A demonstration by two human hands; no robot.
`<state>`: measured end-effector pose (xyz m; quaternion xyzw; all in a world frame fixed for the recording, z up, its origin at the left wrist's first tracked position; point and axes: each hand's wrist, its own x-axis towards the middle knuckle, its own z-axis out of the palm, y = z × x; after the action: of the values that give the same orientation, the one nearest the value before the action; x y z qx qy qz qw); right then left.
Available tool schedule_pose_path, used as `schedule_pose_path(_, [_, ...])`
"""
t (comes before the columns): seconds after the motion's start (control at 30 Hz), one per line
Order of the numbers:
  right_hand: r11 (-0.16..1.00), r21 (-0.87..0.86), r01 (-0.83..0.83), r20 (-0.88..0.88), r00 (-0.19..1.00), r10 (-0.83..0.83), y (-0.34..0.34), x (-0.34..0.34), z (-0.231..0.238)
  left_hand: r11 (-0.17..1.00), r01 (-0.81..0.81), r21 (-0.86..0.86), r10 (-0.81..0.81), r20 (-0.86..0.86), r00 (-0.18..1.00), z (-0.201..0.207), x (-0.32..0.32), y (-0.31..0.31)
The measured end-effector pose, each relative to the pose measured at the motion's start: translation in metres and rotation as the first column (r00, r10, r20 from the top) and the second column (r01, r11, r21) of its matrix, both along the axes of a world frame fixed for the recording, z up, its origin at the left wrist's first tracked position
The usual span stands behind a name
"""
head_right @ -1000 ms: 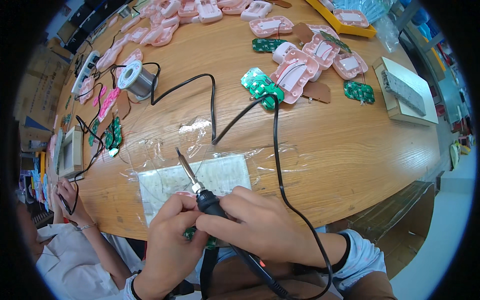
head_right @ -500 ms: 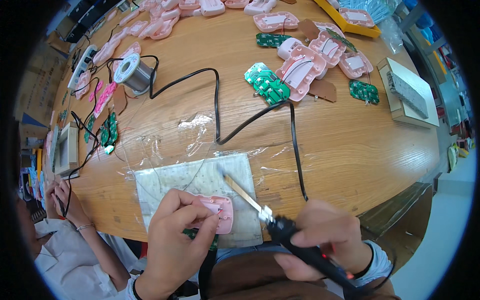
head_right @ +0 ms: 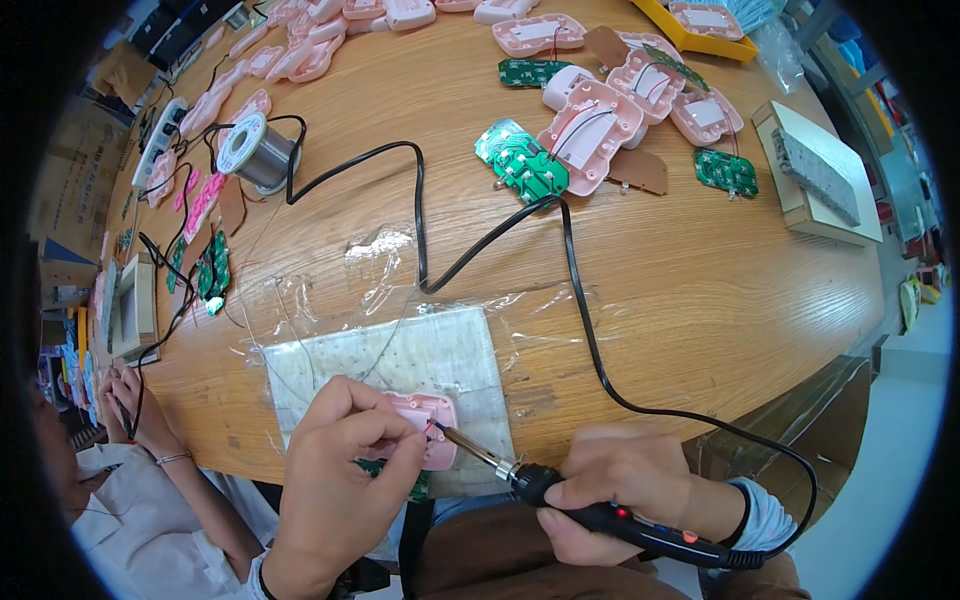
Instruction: The person uses a soldering iron to attach wires to small pink plastic housings on a workbench. They repeatedly pick up a housing, apply solder to contact points, and place the finished unit aside. Another person works nearby on similar items.
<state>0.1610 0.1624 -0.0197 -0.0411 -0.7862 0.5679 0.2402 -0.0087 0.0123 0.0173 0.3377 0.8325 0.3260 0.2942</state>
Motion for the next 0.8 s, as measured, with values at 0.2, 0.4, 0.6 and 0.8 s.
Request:
schedule_pose_path(0.2, [0.997, -0.068, 0.026, -0.013, 1.0, -0.027, -0.001, 0.0, -0.003, 1.0, 0.001, -0.001, -0.001, 0.015, 1.0, -0.001, -0.001, -0.001])
schedule_pose_path(0.4, [0.989, 0.124, -0.087, -0.025, 0.996, 0.091, 0.003, -0.002, -0.003, 0.999, 0.035, -0.005, -0.035, -0.007, 0.999, -0.002, -0.005, -0.001])
schedule_pose_path(0.6, [0.992, 0.103, -0.074, -0.009, 0.997, 0.075, 0.009, 0.001, 0.006, 1.0, 0.006, -0.014, -0.005, 0.036, 0.999, 0.0, -0.002, 0.0])
schedule_pose_path(0.8, [0.999, 0.049, -0.025, -0.039, 0.999, 0.026, 0.009, 0.007, 0.005, 0.999, 0.047, 0.005, -0.047, 0.007, 0.999, -0.004, -0.006, -0.002])
